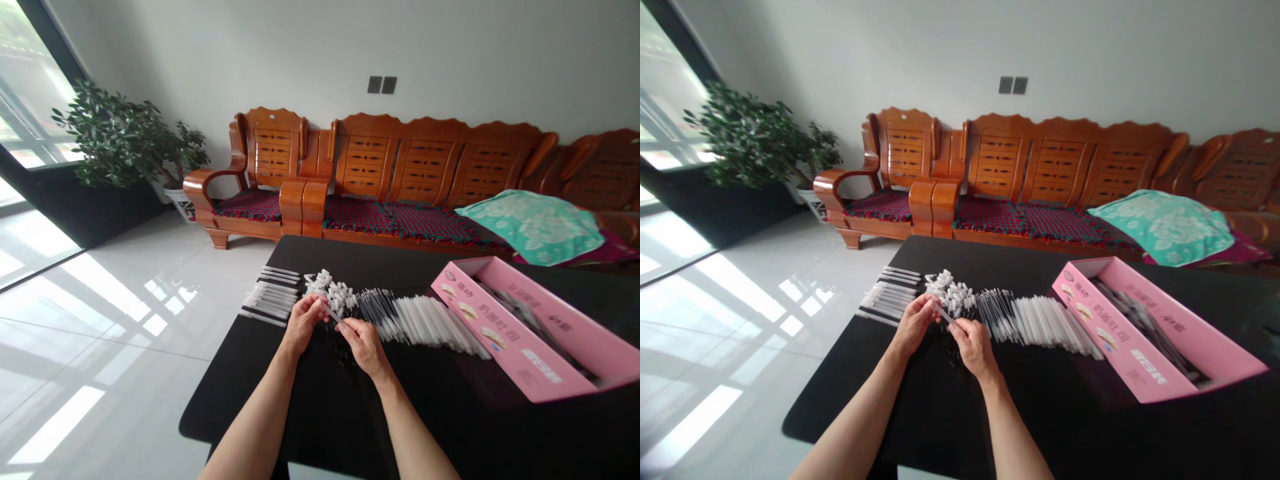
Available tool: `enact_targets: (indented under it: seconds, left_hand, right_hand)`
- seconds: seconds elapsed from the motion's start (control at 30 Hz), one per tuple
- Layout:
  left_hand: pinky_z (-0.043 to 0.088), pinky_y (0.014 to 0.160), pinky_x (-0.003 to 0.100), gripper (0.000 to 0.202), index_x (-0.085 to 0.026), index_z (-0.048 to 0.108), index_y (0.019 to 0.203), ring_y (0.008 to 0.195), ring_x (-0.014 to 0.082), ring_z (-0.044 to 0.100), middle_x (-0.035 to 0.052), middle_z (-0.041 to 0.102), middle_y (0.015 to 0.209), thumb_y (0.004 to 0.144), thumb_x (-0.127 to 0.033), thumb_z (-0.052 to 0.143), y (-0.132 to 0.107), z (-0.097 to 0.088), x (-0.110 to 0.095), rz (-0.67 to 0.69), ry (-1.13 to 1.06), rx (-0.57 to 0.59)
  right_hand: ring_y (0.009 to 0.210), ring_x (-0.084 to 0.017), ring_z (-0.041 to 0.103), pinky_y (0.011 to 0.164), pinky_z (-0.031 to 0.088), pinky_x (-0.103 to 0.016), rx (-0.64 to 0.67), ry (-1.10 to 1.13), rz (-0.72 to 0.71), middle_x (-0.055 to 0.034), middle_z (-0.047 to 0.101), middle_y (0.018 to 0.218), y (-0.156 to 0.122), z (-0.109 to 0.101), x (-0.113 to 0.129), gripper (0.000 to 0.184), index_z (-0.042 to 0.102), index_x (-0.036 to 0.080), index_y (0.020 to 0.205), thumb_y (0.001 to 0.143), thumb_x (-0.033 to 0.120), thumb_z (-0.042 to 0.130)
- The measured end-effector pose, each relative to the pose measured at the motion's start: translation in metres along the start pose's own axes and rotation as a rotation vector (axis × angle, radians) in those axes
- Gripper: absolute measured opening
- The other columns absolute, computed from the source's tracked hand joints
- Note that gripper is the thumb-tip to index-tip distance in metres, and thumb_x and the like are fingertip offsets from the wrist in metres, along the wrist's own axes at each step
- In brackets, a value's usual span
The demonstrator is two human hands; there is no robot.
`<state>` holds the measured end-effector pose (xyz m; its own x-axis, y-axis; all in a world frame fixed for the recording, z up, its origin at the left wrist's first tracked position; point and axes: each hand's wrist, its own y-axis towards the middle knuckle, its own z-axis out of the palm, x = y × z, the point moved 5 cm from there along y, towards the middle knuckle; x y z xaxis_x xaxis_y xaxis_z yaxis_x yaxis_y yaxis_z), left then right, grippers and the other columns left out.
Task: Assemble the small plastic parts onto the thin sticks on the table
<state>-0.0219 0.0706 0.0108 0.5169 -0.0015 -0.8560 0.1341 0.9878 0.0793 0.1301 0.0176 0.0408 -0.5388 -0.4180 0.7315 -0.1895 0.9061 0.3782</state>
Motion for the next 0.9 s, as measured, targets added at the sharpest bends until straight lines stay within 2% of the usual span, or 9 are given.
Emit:
enact_targets:
  seconds: [0.1,0.23,0.33,0.53,0.63,0.77,0.83,0.9]
  left_hand:
    - [0.045,0.054,0.022,0.035,-0.013,0.070,0.082,0.057,0.0101,0.052,0.0003,0.060,0.067,0.073,-0.045,0.080,0.001,-0.003,0.001,0.017,0.002,-0.054]
    - [0.042,0.051,0.021,0.034,-0.013,0.069,0.079,0.052,0.0088,0.050,-0.0014,0.058,0.060,0.072,-0.045,0.080,0.002,-0.005,0.002,0.041,-0.009,-0.107]
    - [0.042,0.052,0.021,0.034,-0.013,0.069,0.079,0.052,0.0087,0.050,-0.0016,0.058,0.060,0.073,-0.044,0.080,0.002,-0.004,0.000,0.051,-0.007,-0.107]
    - [0.042,0.052,0.021,0.033,-0.013,0.069,0.080,0.054,0.0089,0.051,-0.0002,0.060,0.065,0.074,-0.044,0.079,0.001,-0.002,-0.001,0.046,0.015,-0.059]
    - [0.042,0.051,0.021,0.034,-0.013,0.069,0.079,0.052,0.0090,0.050,-0.0011,0.058,0.061,0.073,-0.045,0.079,0.001,-0.003,0.000,0.052,0.030,-0.097]
    - [0.041,0.050,0.021,0.034,-0.013,0.069,0.076,0.050,0.0088,0.048,-0.0019,0.056,0.056,0.074,-0.045,0.079,0.001,-0.005,0.002,0.064,0.047,-0.160]
    - [0.042,0.050,0.021,0.034,-0.012,0.069,0.077,0.050,0.0087,0.049,-0.0019,0.057,0.056,0.075,-0.045,0.078,0.001,-0.005,0.003,0.058,0.045,-0.154]
    - [0.042,0.051,0.021,0.035,-0.012,0.069,0.078,0.051,0.0084,0.049,-0.0016,0.057,0.058,0.075,-0.046,0.078,0.002,-0.005,0.002,0.049,0.038,-0.117]
  right_hand:
    - [0.057,-0.014,0.055,0.055,0.036,-0.023,0.008,0.030,-0.005,-0.0002,0.063,0.062,0.001,0.002,0.001,0.043,0.071,0.017,0.077,0.099,0.041,0.042]
    - [0.061,-0.015,0.053,0.059,0.036,-0.025,-0.081,-0.143,-0.079,-0.0011,0.057,0.059,0.001,0.003,0.006,0.042,0.064,0.019,0.067,0.099,0.037,0.043]
    - [0.066,-0.017,0.053,0.063,0.036,-0.026,-0.131,-0.235,-0.131,-0.0030,0.058,0.062,0.000,0.003,0.009,0.040,0.062,0.020,0.067,0.099,0.036,0.043]
    - [0.068,-0.017,0.060,0.063,0.038,-0.025,-0.021,-0.053,-0.024,-0.0017,0.067,0.070,-0.002,0.006,0.001,0.040,0.069,0.020,0.084,0.103,0.038,0.038]
    - [0.070,-0.018,0.058,0.065,0.038,-0.027,-0.095,-0.163,-0.094,-0.0031,0.064,0.067,-0.001,0.004,0.006,0.041,0.066,0.020,0.075,0.102,0.034,0.039]
    - [0.061,-0.016,0.050,0.069,0.035,-0.030,-0.191,-0.392,-0.254,-0.0024,0.055,0.058,0.000,0.006,0.019,0.041,0.058,0.020,0.066,0.101,0.026,0.039]
    - [0.061,-0.016,0.050,0.071,0.034,-0.030,-0.187,-0.416,-0.270,-0.0022,0.055,0.059,0.000,0.007,0.019,0.039,0.058,0.019,0.067,0.101,0.025,0.040]
    - [0.065,-0.017,0.052,0.070,0.034,-0.029,-0.164,-0.364,-0.219,-0.0029,0.059,0.063,0.000,0.007,0.013,0.036,0.062,0.019,0.074,0.101,0.027,0.042]
